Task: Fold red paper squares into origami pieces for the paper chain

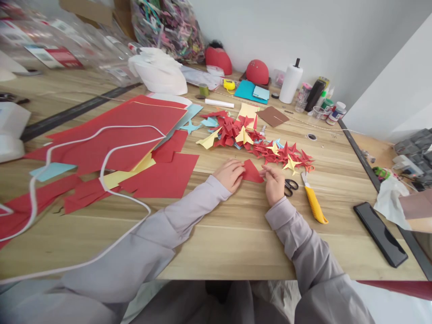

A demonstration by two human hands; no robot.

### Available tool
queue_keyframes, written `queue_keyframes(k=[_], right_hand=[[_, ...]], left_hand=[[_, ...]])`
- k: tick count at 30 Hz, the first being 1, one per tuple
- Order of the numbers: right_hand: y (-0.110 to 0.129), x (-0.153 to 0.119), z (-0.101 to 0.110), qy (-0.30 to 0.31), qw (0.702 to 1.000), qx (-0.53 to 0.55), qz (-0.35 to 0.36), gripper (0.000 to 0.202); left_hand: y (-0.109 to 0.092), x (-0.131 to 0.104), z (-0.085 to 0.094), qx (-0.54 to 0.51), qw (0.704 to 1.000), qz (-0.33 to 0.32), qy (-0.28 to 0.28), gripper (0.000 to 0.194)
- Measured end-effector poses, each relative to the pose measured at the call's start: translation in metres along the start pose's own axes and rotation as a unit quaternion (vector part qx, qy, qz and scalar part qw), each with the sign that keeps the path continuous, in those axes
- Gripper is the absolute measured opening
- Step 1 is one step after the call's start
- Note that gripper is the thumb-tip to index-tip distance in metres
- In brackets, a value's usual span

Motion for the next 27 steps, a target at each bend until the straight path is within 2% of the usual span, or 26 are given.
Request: queue_keyframes(k=[2, 3, 6, 9, 12, 16, 22, 27], right_hand=[[0.006, -0.005, -0.005, 0.031, 0.992, -0.11, 0.052, 0.029], [0.01, -0.009, -0.009, 0.049, 0.978, -0.179, 0.09, 0.029], [0.02, -0.022, -0.023, 0.098, 0.905, -0.372, 0.183, 0.03], [0.024, -0.03, -0.033, 0.117, 0.829, -0.507, 0.203, 0.03], [0.027, -0.034, -0.038, 0.111, 0.79, -0.569, 0.199, 0.03], [0.03, -0.034, -0.04, 0.108, 0.771, -0.597, 0.194, 0.028], [0.032, -0.036, -0.044, 0.113, 0.763, -0.608, 0.187, 0.027], [0.033, -0.037, -0.043, 0.11, 0.761, -0.61, 0.191, 0.029]], left_hand=[[-0.001, 0.0, 0.0, 0.002, 1.0, -0.005, 0.002, 0.028], [-0.001, 0.0, 0.0, 0.005, 1.0, -0.007, 0.006, 0.028], [-0.002, 0.001, -0.002, 0.015, 1.0, -0.006, 0.02, 0.028], [-0.002, 0.003, -0.006, 0.015, 0.999, 0.014, 0.033, 0.032], [-0.003, 0.004, -0.007, 0.019, 0.998, 0.036, 0.042, 0.035], [-0.007, 0.006, -0.005, 0.038, 0.996, 0.056, 0.053, 0.031], [-0.006, 0.011, -0.005, 0.051, 0.995, 0.071, 0.056, 0.029], [-0.009, 0.006, -0.005, 0.038, 0.997, 0.047, 0.052, 0.029]])
Point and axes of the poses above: each hand's wrist, its own x-axis towards the middle knuckle, its own z-axis out of the back of the hand, y = z × x, the point moved 3 cm from there along x, towards the middle knuckle, and after that the axes turned 8 degrees about -z, right-handed, at the moved point
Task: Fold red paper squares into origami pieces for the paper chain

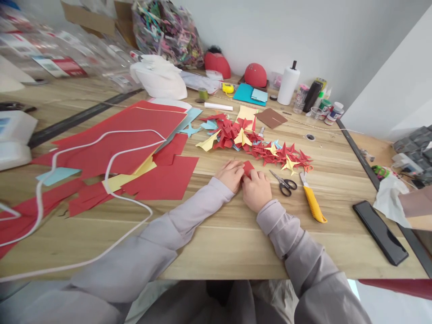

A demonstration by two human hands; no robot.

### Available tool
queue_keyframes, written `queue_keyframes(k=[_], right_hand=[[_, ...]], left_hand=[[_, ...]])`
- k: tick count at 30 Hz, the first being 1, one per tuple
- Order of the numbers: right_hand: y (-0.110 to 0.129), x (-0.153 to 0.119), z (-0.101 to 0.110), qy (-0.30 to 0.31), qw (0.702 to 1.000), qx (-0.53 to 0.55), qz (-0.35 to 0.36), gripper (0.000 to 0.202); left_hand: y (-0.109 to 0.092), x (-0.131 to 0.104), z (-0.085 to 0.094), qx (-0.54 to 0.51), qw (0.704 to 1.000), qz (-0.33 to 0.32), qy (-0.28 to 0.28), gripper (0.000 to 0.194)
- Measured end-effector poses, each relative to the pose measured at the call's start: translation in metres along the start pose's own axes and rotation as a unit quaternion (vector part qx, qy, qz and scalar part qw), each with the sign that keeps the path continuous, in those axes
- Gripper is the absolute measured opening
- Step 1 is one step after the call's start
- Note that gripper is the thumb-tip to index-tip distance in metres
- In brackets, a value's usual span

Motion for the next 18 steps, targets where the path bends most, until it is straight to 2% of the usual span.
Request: queue_keyframes(k=[5, 9, 13, 18], right_hand=[[-0.002, -0.002, -0.002, -0.005, 1.0, 0.011, 0.009, 0.027], [0.001, -0.004, -0.003, -0.014, 1.0, 0.007, 0.009, 0.027], [0.004, -0.005, -0.004, -0.018, 0.999, 0.022, 0.019, 0.026], [0.006, -0.006, -0.003, -0.026, 0.999, 0.027, 0.014, 0.028]], left_hand=[[-0.013, -0.012, 0.008, 0.002, 1.0, -0.007, -0.023, 0.028], [-0.019, -0.012, 0.008, 0.018, 1.0, 0.002, -0.021, 0.029], [-0.011, -0.004, 0.003, 0.024, 0.999, 0.018, -0.016, 0.028], [0.01, -0.001, -0.001, -0.006, 0.999, 0.031, -0.026, 0.03]])
Point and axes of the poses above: each hand's wrist, its own x-axis towards the middle knuckle, its own z-axis out of the back of the hand, y = z × x, the point moved 3 cm from there along x, towards the middle knuckle, and after that the axes turned 8 degrees about -z, right-handed, at the moved point
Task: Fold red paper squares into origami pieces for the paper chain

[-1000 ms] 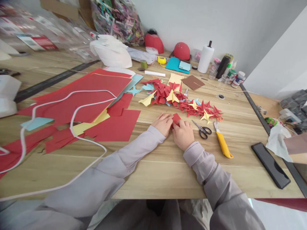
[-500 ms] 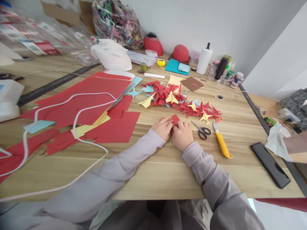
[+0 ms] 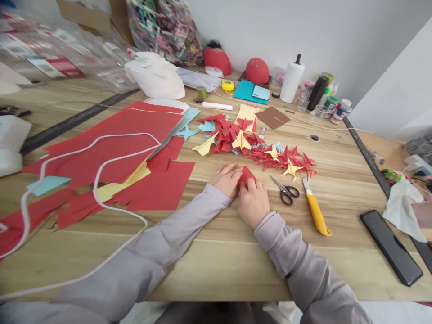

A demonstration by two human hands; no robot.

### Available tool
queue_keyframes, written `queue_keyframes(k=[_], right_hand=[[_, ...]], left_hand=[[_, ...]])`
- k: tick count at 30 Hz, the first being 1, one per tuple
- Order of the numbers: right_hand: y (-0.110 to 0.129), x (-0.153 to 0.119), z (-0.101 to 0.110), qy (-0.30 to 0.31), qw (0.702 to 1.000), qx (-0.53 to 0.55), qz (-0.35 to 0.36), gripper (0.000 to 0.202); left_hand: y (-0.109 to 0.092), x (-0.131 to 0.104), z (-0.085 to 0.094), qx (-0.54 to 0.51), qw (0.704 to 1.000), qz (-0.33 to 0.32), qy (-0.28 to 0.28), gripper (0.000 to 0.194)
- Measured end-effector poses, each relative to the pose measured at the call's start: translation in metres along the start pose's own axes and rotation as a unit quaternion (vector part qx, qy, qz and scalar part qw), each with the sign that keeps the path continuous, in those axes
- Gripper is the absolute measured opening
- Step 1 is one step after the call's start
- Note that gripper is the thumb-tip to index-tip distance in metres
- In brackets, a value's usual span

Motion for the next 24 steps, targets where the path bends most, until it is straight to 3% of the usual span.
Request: queue_keyframes(k=[4, 9, 15, 24], right_hand=[[0.001, -0.001, 0.001, 0.0, 1.0, 0.0, 0.006, 0.031], [-0.001, -0.002, 0.0, 0.0, 1.0, 0.007, 0.001, 0.03], [-0.008, -0.004, 0.001, -0.012, 0.998, 0.066, -0.001, 0.036], [-0.005, 0.0, 0.006, 0.003, 0.999, 0.05, -0.006, 0.031]], left_hand=[[0.01, -0.008, 0.0, -0.008, 0.997, -0.009, -0.075, 0.029], [-0.001, -0.015, 0.003, -0.003, 0.987, -0.063, -0.145, 0.026], [-0.011, -0.015, 0.009, -0.019, 0.988, -0.049, -0.143, 0.026], [-0.016, -0.02, 0.009, -0.037, 0.988, -0.04, -0.144, 0.026]])
Point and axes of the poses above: each hand's wrist, its own x-axis towards the middle knuckle, its own z-axis out of the back of the hand, y = z × x, the point moved 3 cm from there along x, towards the middle knuckle, and after that the axes turned 8 degrees about -z, right-handed, at the moved point
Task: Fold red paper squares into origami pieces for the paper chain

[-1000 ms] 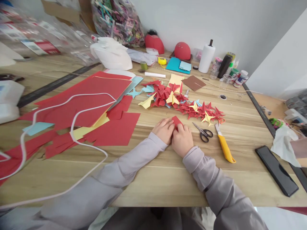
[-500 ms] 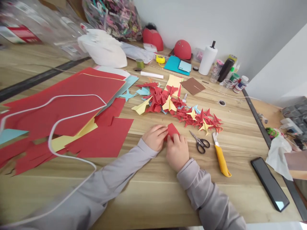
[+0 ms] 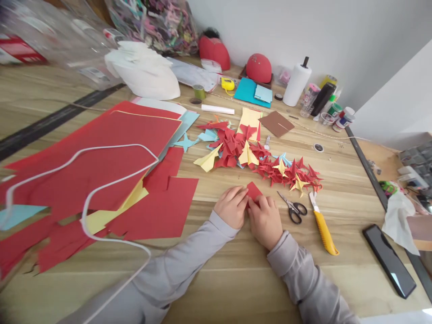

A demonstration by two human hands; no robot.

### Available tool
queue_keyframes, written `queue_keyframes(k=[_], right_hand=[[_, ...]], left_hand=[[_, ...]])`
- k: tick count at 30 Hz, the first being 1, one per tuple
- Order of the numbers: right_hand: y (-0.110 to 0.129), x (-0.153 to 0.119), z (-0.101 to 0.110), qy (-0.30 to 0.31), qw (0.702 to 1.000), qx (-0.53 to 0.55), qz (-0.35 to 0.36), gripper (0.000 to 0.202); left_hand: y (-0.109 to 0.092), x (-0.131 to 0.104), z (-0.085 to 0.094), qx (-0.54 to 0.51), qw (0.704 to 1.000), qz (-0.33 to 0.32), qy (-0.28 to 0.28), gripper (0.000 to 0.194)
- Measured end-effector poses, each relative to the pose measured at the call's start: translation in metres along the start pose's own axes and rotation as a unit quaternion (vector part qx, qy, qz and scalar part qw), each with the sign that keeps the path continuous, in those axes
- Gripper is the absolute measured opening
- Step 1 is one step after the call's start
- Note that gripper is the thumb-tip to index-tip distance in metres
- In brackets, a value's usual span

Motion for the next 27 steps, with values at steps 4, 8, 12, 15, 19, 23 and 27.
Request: queue_keyframes(k=[4, 8, 12, 15, 19, 23, 27], right_hand=[[-0.001, 0.002, -0.002, 0.007, 1.0, 0.02, 0.009, 0.028], [0.001, 0.001, -0.004, 0.009, 1.0, 0.01, 0.013, 0.026], [0.003, 0.0, -0.007, 0.014, 1.0, -0.016, 0.015, 0.026], [0.004, 0.0, -0.008, 0.021, 0.999, -0.038, 0.019, 0.024], [0.003, 0.001, -0.01, 0.018, 0.998, -0.053, 0.027, 0.032], [0.005, -0.002, -0.012, 0.012, 0.998, -0.034, 0.043, 0.033], [0.011, -0.008, -0.014, 0.016, 0.998, -0.009, 0.056, 0.031]], left_hand=[[0.0, -0.002, -0.001, 0.017, 1.0, 0.002, 0.015, 0.029], [0.001, 0.0, -0.004, 0.039, 0.997, 0.005, 0.063, 0.033], [0.004, 0.005, -0.008, 0.058, 0.991, 0.004, 0.117, 0.035], [0.01, 0.009, -0.009, 0.064, 0.989, -0.013, 0.13, 0.032], [0.023, 0.011, -0.01, 0.047, 0.992, -0.032, 0.117, 0.03], [0.029, 0.007, -0.005, 0.028, 0.997, -0.018, 0.074, 0.03], [0.018, 0.0, 0.007, 0.011, 0.999, 0.011, 0.038, 0.029]])
Point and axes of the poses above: each hand's wrist, its own x-axis towards the middle knuckle, its own z-axis out of the back of the hand, y = z × x, the point moved 3 cm from there along x, towards the middle knuckle, and after that the axes turned 8 degrees about -z, right-handed, at the moved point
